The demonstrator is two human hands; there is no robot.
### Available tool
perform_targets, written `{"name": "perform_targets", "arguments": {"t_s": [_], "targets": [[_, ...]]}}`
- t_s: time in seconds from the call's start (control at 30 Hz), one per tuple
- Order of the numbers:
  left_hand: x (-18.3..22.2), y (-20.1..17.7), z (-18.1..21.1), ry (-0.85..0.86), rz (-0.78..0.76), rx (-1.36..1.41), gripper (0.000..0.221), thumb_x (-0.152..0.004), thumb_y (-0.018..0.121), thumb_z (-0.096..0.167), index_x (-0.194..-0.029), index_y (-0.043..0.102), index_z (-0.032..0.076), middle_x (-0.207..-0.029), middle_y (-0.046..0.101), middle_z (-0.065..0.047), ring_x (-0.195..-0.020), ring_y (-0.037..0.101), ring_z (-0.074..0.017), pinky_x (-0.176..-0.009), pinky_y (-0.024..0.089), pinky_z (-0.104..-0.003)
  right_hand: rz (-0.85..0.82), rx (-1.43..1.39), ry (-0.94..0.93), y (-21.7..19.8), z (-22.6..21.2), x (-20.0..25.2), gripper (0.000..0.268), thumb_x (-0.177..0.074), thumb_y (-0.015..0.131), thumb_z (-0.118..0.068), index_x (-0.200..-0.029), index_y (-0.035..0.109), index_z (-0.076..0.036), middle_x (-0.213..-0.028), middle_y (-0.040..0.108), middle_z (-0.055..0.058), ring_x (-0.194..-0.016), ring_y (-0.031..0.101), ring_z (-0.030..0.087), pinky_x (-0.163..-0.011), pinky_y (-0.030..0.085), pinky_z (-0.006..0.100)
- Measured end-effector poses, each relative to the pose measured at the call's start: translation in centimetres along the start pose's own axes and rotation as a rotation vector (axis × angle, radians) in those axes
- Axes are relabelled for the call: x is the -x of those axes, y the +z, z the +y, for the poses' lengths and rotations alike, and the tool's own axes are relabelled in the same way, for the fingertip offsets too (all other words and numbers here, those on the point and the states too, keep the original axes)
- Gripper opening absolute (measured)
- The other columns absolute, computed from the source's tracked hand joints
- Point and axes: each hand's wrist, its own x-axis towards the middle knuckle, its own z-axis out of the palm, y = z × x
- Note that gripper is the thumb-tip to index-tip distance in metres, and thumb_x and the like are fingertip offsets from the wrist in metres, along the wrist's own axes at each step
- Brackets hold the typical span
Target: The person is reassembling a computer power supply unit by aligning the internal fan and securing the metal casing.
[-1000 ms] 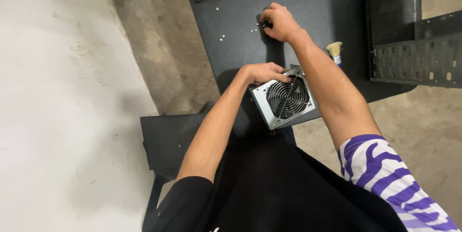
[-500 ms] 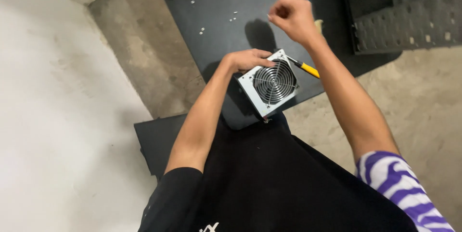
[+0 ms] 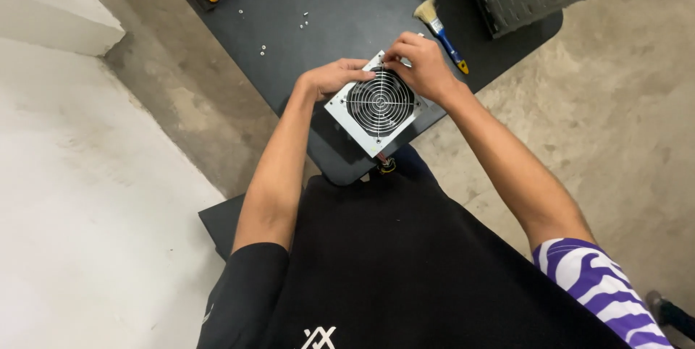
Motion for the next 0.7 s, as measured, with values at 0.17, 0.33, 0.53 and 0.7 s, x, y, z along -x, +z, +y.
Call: {"name": "perform_targets", "arguments": {"t_s": [0.17,0.33,0.53,0.7], "targets": [[1.0,-0.1,0.6,-0.023,-0.060,-0.003,0.037,-0.096,0.069,0.025,-0.132,0.068,0.014,-0.095,0.076,-0.011,-0.072,0.076,-0.0201,-0.064,0.066,-0.033,-0.045,0.048,0.055,0.3,-0.4,0.3,0.012,-0.089,0.084,-0.001,-0.092,0.075,-0.008,-0.089,0.065,0.005,-0.079,0.066,0.024,-0.073,0.054,0.036],[1.8,0.3,1.7,-0.027,-0.114,-0.023,0.037,-0.100,0.064,0.025,-0.133,0.065,0.010,-0.106,0.076,-0.009,-0.086,0.075,-0.0188,-0.078,0.064,-0.031,-0.080,0.078,0.074,0.1,-0.8,-0.3,0.009,-0.093,0.080,0.000,-0.092,0.074,-0.007,-0.091,0.066,0.006,-0.080,0.063,0.023,-0.075,0.051,0.037],[2.3,0.8,1.8,0.020,-0.098,-0.186,0.032,-0.100,0.061,0.031,-0.125,0.067,0.012,-0.119,0.076,-0.005,-0.106,0.073,-0.0163,-0.098,0.058,-0.028,-0.121,0.127,0.114,0.3,-1.1,-0.5,0.006,-0.091,0.083,-0.006,-0.091,0.077,-0.008,-0.091,0.065,0.005,-0.078,0.063,0.022,-0.076,0.051,0.038],[1.3,0.3,0.8,0.003,-0.059,-0.059,0.038,-0.098,0.065,0.024,-0.133,0.067,0.010,-0.112,0.077,-0.010,-0.094,0.076,-0.0202,-0.087,0.064,-0.032,-0.157,0.185,0.185,0.2,-1.8,-1.1,0.005,-0.086,0.083,-0.009,-0.086,0.079,-0.007,-0.089,0.070,0.006,-0.076,0.067,0.025,-0.070,0.053,0.040]]}}
